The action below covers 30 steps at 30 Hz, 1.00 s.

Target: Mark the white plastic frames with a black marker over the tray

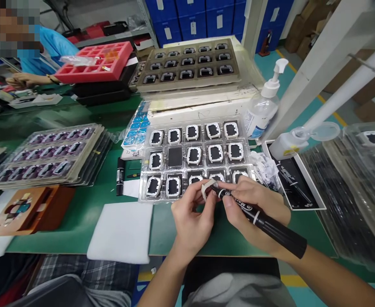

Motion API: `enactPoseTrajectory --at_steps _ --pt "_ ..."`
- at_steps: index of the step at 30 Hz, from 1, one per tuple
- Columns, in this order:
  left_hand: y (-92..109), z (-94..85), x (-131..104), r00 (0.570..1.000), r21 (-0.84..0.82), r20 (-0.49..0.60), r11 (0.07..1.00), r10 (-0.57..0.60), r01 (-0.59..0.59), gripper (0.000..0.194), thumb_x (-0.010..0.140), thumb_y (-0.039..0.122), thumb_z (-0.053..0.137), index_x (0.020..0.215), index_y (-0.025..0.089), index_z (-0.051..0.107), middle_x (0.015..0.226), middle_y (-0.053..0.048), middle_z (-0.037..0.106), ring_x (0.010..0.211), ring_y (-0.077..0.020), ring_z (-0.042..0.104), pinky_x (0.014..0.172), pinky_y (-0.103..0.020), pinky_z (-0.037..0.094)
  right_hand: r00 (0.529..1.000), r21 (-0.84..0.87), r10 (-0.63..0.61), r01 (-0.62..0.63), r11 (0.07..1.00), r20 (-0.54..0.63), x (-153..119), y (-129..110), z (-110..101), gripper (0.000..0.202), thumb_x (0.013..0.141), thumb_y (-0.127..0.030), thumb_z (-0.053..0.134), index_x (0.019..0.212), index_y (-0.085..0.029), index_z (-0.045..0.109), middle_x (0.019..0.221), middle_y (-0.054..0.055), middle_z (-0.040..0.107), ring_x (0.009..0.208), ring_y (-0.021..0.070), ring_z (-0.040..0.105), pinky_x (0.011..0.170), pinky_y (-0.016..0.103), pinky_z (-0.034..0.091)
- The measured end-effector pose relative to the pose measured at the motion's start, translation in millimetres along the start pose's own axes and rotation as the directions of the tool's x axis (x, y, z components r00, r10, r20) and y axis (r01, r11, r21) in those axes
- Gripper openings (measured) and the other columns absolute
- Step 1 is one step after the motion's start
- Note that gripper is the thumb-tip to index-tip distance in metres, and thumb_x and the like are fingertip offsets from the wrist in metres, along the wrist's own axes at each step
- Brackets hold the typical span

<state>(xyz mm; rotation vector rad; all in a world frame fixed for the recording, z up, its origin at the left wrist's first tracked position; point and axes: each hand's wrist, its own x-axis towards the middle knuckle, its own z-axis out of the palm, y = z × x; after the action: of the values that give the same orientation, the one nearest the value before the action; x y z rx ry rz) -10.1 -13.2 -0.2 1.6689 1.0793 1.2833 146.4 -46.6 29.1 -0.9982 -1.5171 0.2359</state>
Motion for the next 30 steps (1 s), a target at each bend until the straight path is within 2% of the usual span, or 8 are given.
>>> enactPoseTrajectory --at_steps 5,12,19,23,30 --pt "-1.5 0.0 0.7 0.997 0.109 0.001 0.991 0.083 -0.083 0.019 0.099 0.018 0.073 0.118 0.019 0.076 0.090 -0.001 0.082 0.066 -0.0097 0.071 0.066 -0.017 0.059 0.999 -0.004 0.030 -0.030 1.000 -0.028 -0.7 0.2 2.0 0.030 0.090 0.002 0.073 0.102 -0.026 0.068 0.083 -0.001 0.074 0.073 0.0182 0.073 0.071 0.038 0.067" --pt "-1.7 0.7 1.5 0.979 0.194 -0.011 0.961 0.203 -0.197 0.023 0.099 0.015 0.071 0.121 0.018 0.076 0.089 0.000 0.082 0.062 -0.0091 0.071 0.065 -0.017 0.059 1.000 -0.049 0.004 -0.005 0.999 -0.030 0.8 -1.8 3.9 0.028 0.091 0.002 0.073 0.100 -0.024 0.066 0.081 -0.001 0.072 0.083 0.0202 0.079 0.072 0.035 0.065" --pt "-3.4 1.1 0.3 0.985 0.177 -0.024 0.971 0.169 -0.163 0.026 0.098 0.016 0.073 0.123 0.018 0.078 0.085 0.000 0.081 0.061 -0.0096 0.069 0.063 -0.017 0.058 0.999 -0.074 -0.005 0.001 0.997 -0.051 1.8 -2.2 5.7 0.028 0.091 0.001 0.072 0.094 -0.026 0.069 0.077 -0.003 0.072 0.085 0.0225 0.082 0.070 0.034 0.066" --pt "-2.9 0.7 0.6 0.986 0.197 -0.033 0.968 0.165 -0.156 0.024 0.098 0.019 0.073 0.122 0.017 0.079 0.083 0.000 0.081 0.060 -0.0101 0.070 0.062 -0.018 0.059 0.998 -0.107 -0.016 0.010 0.994 -0.063 0.9 -1.1 6.1 0.025 0.093 -0.002 0.072 0.098 -0.026 0.069 0.087 0.000 0.079 0.084 0.0216 0.082 0.078 0.038 0.070" --pt "-2.0 1.0 -0.6 0.990 0.173 -0.045 0.977 0.135 -0.126 0.023 0.099 0.020 0.072 0.121 0.016 0.079 0.082 -0.001 0.080 0.060 -0.0093 0.067 0.061 -0.018 0.058 0.997 -0.099 -0.025 0.019 0.995 -0.068 -0.9 0.5 7.6 0.024 0.094 -0.001 0.072 0.100 -0.024 0.068 0.086 0.001 0.079 0.088 0.0230 0.083 0.075 0.036 0.068"
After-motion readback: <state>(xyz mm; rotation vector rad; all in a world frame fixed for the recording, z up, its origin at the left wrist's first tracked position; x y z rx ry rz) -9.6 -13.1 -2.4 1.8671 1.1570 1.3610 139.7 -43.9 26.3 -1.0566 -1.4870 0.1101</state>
